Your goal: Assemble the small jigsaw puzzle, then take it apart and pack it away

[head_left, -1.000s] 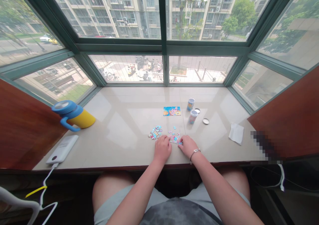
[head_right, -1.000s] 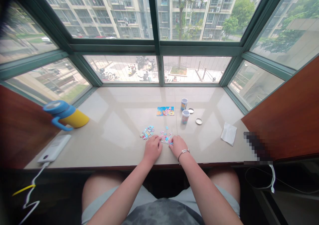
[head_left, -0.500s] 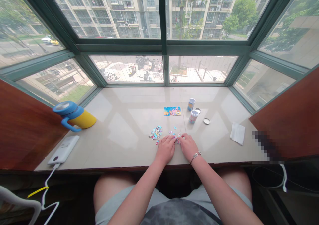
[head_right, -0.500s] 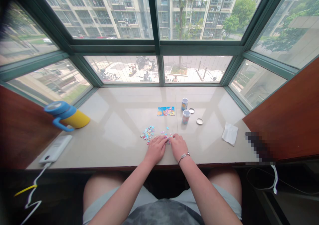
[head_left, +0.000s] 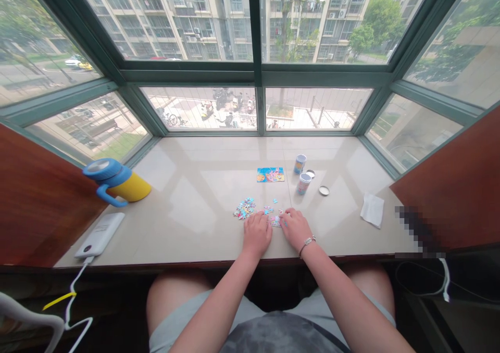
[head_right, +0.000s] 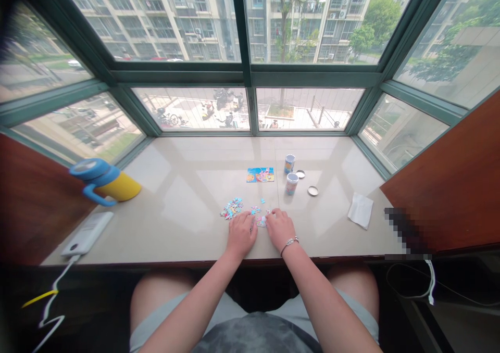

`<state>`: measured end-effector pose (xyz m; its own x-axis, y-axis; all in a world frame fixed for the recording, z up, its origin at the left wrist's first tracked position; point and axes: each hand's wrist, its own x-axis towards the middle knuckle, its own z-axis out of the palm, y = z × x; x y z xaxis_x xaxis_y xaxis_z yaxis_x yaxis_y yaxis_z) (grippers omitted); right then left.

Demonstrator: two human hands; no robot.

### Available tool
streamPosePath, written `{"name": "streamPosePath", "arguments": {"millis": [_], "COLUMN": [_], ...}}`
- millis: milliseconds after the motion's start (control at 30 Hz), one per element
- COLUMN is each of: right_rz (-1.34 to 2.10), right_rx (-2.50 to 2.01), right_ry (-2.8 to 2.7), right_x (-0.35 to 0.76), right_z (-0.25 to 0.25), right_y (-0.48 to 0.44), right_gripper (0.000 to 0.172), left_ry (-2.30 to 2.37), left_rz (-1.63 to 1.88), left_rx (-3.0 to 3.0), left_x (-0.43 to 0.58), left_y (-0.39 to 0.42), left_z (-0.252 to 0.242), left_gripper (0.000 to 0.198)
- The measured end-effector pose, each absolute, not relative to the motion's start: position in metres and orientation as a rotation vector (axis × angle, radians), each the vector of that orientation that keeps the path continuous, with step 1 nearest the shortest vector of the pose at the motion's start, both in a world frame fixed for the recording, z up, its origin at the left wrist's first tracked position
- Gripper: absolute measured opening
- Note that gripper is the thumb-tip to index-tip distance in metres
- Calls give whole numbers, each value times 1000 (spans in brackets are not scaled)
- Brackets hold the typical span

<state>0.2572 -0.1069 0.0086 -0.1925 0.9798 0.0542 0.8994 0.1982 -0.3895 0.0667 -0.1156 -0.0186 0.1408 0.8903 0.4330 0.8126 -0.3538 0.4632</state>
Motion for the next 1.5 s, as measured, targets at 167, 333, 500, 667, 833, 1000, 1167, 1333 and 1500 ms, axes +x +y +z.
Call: {"name": "streamPosePath", "arguments": {"millis": [167, 333, 500, 667, 833, 1000, 1167, 1333, 1500], "right_rz": [436, 513, 569, 623, 664, 684, 761, 849, 862], "right_rx": [-1671, -1658, -1661, -1716, -1740, -1699, -1621, -1580, -1619], "right_ry": [-2270, -2364, -2387, -2389, -2400, -2407, -2387, -2320, -2257], "right_x": [262, 267, 268, 265, 263, 261, 261, 263, 266], "right_z": [11, 13, 13, 12, 13, 13, 10, 6, 13], "right_y": [-92, -74, -64, -53, -43, -39, -40, -41, -37], "right_gripper": [67, 74, 78, 91, 94, 96, 70, 38, 16], "left_ry": [1705, 1770, 1796, 1777, 1740, 1747, 1744, 1743, 1748], "left_rz": [959, 837, 754, 744, 735, 747, 766, 763, 753], "left_rx": [2277, 2299, 2305, 2303, 2307, 2289, 2284, 2289, 2288], "left_x": [66, 67, 68, 69, 68, 67, 67, 67, 67], "left_y": [-117, -118, -118, -119, -119, -118, -117, -117, -117], "left_z": [-12, -6, -2, 1, 0, -2, -4, -3, -2], "left_gripper": [19, 22, 23, 19, 17, 16, 15, 13, 12]}}
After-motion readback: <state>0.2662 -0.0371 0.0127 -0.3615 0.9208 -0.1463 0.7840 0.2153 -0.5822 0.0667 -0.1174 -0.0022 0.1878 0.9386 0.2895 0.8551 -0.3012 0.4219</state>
